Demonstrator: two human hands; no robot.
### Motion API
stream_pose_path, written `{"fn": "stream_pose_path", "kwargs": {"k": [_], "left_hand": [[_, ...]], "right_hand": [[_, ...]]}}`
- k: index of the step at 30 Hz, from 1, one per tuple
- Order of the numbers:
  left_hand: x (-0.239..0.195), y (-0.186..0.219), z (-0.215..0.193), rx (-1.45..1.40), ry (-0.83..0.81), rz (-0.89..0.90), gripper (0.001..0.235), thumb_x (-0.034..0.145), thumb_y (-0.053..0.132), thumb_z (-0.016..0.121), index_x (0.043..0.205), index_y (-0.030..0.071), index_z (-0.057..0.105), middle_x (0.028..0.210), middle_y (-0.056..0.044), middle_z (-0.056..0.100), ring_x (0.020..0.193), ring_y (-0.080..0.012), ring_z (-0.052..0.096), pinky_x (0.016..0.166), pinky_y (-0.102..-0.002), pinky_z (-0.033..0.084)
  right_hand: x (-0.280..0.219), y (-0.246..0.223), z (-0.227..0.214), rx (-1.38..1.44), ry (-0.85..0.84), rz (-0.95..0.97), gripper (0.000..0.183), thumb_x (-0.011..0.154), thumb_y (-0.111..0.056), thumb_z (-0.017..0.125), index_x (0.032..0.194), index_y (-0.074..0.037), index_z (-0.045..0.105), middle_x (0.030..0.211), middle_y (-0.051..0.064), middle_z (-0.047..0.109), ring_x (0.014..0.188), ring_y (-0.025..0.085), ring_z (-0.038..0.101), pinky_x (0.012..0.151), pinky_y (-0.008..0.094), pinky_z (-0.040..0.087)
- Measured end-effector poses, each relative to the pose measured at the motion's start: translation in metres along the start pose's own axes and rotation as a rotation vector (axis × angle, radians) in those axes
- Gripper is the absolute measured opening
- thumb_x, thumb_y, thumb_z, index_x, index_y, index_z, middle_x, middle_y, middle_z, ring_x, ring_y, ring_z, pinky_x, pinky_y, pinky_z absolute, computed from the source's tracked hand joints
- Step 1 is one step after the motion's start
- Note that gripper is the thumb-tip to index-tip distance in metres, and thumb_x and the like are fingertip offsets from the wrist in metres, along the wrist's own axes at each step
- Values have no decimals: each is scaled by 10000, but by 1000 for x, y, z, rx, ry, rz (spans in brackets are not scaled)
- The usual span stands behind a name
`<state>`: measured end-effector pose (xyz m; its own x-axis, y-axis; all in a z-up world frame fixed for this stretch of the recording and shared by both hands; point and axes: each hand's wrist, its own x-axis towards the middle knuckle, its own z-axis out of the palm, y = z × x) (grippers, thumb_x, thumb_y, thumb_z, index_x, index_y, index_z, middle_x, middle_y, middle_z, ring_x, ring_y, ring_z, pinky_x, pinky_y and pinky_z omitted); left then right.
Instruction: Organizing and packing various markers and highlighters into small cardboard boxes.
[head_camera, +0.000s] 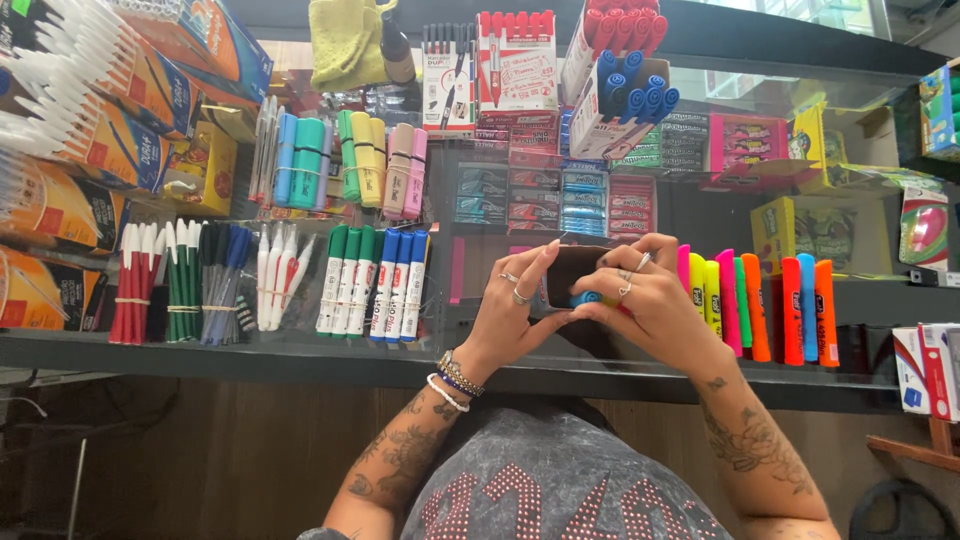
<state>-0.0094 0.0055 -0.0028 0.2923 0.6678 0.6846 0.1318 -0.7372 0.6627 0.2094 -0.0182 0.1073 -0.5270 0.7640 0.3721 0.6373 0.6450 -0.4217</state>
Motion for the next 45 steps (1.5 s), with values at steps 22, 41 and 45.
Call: {"fn": "stream_pose_path", "kwargs": {"k": [22,41,45], "left_hand": [[-2,-1,1,10,-3,-7,905,969,381,828,1688,82,366,1563,-151,592,1386,-334,607,1106,-509,435],[-10,5,-3,-57,-85,-81,832,1022,261,840,1665,150,324,1546,-209,526,1431,-404,561,1201,-555,527],[-9,6,-2,-61,-89,-69,839,1032,277,831,1681,185,307,1542,-211,520,1431,-396,568,1175,-548,553]], "right_hand": [[3,-5,-4,-66,-9,-21,262,1068,-401,656,1072,-158,753,909,-23,757,1034,171,688,1079,485,319],[-99,32,-62,-322,333,617,276,1187,-231,593,1379,-79,721,1361,111,727,1253,362,587,1082,469,402],[-204,99,-70,-716,278,837,171,1141,-123,733,1271,-36,802,1219,143,785,1163,362,604,930,484,504]]}}
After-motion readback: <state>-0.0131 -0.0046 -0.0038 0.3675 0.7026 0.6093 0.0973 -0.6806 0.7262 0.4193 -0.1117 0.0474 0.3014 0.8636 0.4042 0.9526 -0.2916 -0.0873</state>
